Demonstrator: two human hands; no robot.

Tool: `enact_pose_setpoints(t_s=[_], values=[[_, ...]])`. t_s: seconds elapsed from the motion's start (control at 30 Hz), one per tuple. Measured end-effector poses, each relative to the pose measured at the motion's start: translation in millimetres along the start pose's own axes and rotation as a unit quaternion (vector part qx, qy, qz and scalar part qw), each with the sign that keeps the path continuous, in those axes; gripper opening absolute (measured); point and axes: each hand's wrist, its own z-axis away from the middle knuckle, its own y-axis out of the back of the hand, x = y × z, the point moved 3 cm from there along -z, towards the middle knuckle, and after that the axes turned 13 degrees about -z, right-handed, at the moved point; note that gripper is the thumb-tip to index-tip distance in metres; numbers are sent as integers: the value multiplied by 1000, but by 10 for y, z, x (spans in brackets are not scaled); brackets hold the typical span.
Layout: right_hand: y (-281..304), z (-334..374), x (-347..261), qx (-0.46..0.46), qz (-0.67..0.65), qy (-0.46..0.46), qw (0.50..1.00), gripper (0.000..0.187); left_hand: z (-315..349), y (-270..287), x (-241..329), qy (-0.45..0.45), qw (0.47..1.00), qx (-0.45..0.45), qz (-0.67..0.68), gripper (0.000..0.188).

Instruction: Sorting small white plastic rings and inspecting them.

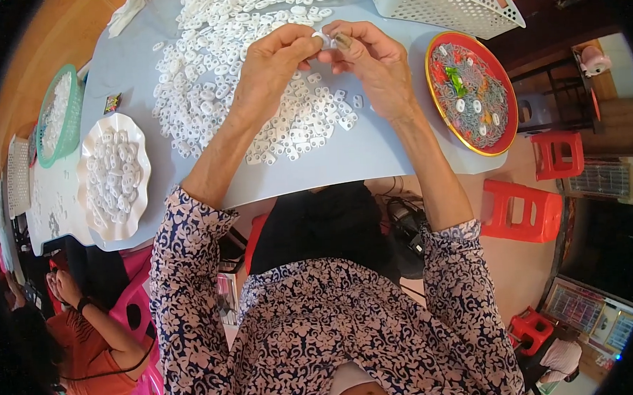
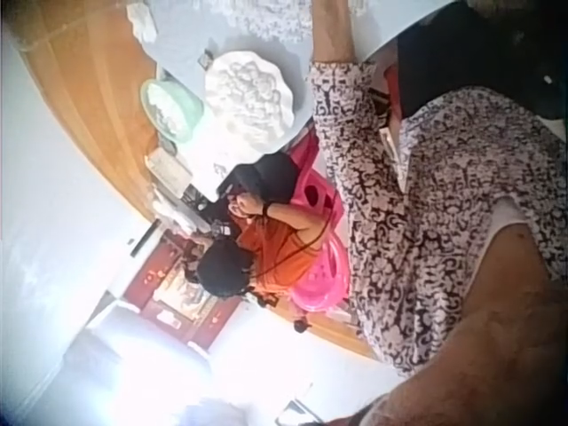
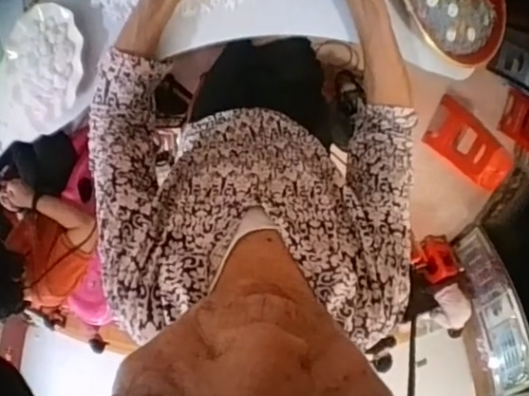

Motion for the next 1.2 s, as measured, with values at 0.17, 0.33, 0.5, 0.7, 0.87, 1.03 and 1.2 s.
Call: enact_pose_setpoints(t_s=[0.17,0.33,0.5,0.7,0.87,1.03,1.2], values=[[-10,-20,3,7,-35,32,999,18,24,-38,65,-5,1000,-19,19,18],[33,-2,16,19,-17,-23,999,20,13,-5,71,42,993,-109,-27,22],[96,-15,20,43,36,33,998,18,-8,65,41,37,997,-54,28,25],[-28,11,-27,43,77,29,996,16,-20,110,8,21,999,-35,36,26],[-41,10,-29,39,99,31,994,20,-14,78,3,12,998,-37,40,24],[-45,10,-19,51,95,44,993,21,-8,56,15,-9,999,-31,33,23],[-46,12,-24,53,106,61,991,21,-14,48,22,-13,999,-29,15,22]])
